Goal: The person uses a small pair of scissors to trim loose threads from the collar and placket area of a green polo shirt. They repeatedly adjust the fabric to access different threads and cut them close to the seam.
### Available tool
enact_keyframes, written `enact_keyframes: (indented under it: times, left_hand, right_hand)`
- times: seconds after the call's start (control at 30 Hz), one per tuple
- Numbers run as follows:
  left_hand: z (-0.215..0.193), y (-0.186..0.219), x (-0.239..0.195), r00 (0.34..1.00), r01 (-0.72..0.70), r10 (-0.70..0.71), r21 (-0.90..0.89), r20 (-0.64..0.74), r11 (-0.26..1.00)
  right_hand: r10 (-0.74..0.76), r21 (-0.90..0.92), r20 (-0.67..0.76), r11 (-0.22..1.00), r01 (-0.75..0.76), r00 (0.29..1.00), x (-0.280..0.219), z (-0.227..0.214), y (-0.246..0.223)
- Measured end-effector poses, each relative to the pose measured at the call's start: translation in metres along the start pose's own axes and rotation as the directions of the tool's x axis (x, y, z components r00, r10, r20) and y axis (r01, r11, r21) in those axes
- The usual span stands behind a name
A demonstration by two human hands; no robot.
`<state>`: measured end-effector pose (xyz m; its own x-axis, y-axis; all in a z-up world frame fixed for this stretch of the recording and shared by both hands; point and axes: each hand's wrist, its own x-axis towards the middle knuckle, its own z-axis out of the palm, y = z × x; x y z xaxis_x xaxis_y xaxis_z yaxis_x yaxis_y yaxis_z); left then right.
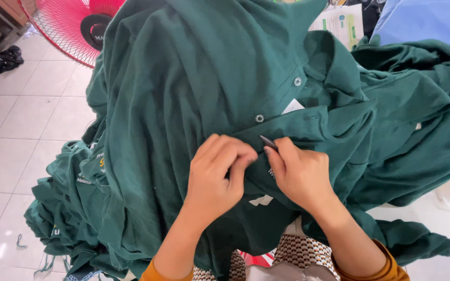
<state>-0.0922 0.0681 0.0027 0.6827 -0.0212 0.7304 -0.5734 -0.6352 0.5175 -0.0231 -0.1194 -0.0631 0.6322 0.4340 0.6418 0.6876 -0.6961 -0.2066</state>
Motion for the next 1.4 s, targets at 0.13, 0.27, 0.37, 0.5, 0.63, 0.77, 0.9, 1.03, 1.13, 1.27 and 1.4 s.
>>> enact_keyframes:
  times: [0.13,0.27,0.37,0.5,0.63,0.77,0.9,1.03,1.13,1.27,1.4]
  left_hand:
    - [-0.026,0.021,-0.016,0.894,-0.016,0.05,-0.08,0.445,0.997]
    - [-0.028,0.017,-0.058,0.655,-0.032,0.153,-0.176,0.74,0.984]
    - [-0.028,0.027,-0.056,0.19,0.208,-0.044,0.004,0.981,0.978]
    - [-0.026,0.041,-0.011,0.883,-0.154,0.173,-0.078,0.436,0.985]
    - [-0.019,0.018,0.02,0.976,-0.196,0.114,0.522,0.185,0.83]
    - [-0.01,-0.006,0.021,0.967,-0.255,0.203,0.532,0.154,0.808]
    - [0.002,-0.024,0.014,0.886,-0.379,0.462,0.511,-0.04,0.771]
    - [0.018,-0.058,-0.001,0.77,-0.383,0.607,0.62,-0.197,0.685]
    - [0.021,-0.052,0.009,0.755,-0.378,0.616,0.619,-0.226,0.689]
    - [0.019,-0.04,0.005,0.792,-0.332,0.561,0.599,-0.242,0.728]
    - [0.015,-0.01,-0.002,0.931,-0.175,0.315,0.532,-0.183,0.828]
  right_hand:
    - [0.218,0.422,0.337,0.834,-0.354,0.916,-0.009,-0.017,0.024]
    - [0.258,0.738,0.211,0.59,-0.327,0.943,-0.002,-0.06,0.033]
    - [0.343,0.826,0.06,0.51,-0.24,0.937,0.01,-0.078,0.041]
    - [0.289,0.561,0.037,0.786,-0.259,0.957,0.032,-0.078,0.057]
    - [0.152,0.502,0.027,0.853,-0.145,0.988,0.044,-0.069,0.059]
    - [-0.023,0.451,-0.033,0.892,0.036,0.999,0.024,-0.073,0.068]
    - [-0.199,0.202,-0.162,0.952,0.23,0.966,-0.013,-0.057,0.078]
    - [-0.313,0.144,-0.433,0.902,0.408,0.845,-0.029,-0.036,0.062]
    - [-0.379,0.063,-0.515,0.878,0.475,0.769,-0.03,-0.018,0.067]
    - [-0.316,0.115,-0.528,0.893,0.435,0.788,-0.031,-0.017,0.067]
    - [-0.107,0.318,-0.525,0.896,0.311,0.844,-0.039,-0.017,0.061]
